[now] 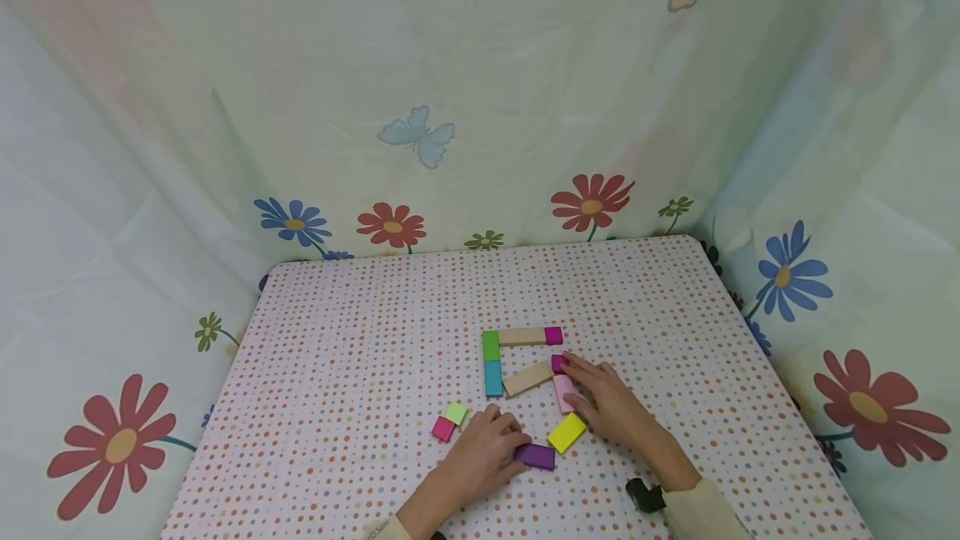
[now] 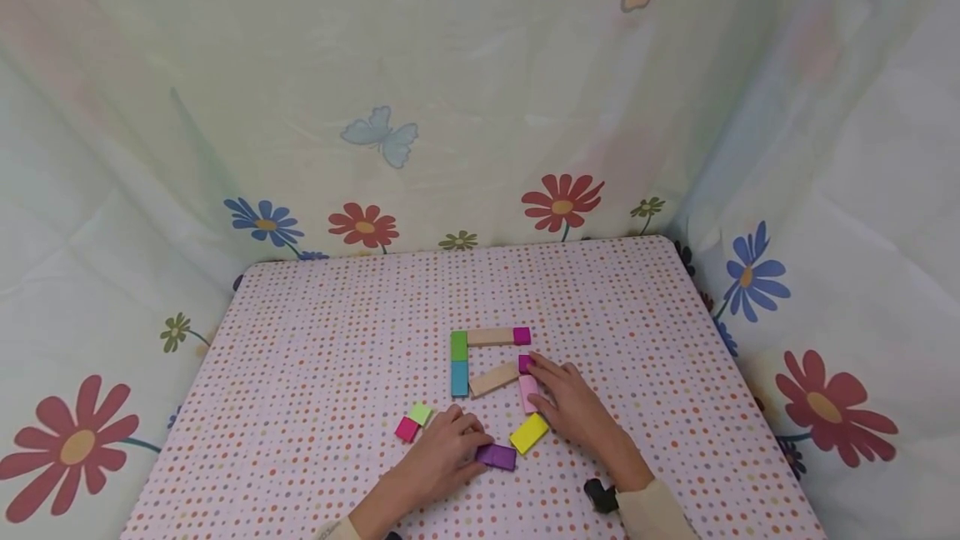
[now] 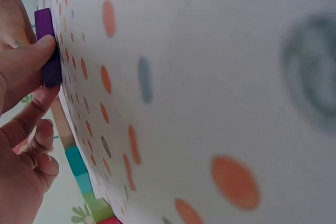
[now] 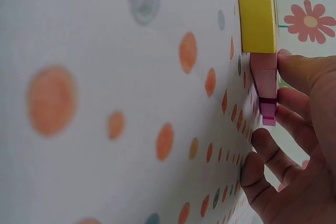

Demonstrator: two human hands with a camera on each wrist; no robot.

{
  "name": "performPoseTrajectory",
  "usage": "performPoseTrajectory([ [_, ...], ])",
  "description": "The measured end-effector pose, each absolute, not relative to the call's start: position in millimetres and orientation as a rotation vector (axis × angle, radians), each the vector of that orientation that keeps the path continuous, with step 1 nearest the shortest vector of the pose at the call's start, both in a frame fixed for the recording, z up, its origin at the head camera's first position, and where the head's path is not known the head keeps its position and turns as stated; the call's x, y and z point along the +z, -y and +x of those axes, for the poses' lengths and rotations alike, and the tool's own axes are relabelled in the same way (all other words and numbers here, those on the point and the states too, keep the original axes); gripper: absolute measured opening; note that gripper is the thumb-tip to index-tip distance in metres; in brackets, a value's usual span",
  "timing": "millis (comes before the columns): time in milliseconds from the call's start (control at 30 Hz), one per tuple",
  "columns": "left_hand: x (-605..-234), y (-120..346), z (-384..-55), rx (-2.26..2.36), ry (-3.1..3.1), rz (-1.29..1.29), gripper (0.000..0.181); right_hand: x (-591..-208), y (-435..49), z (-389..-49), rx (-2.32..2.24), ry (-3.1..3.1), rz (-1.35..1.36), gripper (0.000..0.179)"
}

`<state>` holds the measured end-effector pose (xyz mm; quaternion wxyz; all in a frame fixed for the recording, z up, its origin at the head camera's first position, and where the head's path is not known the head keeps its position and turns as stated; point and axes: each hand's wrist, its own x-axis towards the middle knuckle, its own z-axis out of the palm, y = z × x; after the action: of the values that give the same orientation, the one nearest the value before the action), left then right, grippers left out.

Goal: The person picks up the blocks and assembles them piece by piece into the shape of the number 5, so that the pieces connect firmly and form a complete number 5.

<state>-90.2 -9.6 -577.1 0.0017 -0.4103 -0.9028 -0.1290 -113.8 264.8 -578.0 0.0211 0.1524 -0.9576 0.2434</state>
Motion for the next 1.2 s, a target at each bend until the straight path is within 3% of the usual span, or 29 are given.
performPoseTrajectory([
  [1000, -573, 2, -84, -0.376, 2.852, -1.303, 0.037, -578, -266, -113, 0.775, 2.96, 0.471, 0.055],
  [1200, -571, 13, -88, -0.487, 2.925, -1.177, 0.041, -575, -265, -113, 0.781, 2.977, 0.459, 0.054],
])
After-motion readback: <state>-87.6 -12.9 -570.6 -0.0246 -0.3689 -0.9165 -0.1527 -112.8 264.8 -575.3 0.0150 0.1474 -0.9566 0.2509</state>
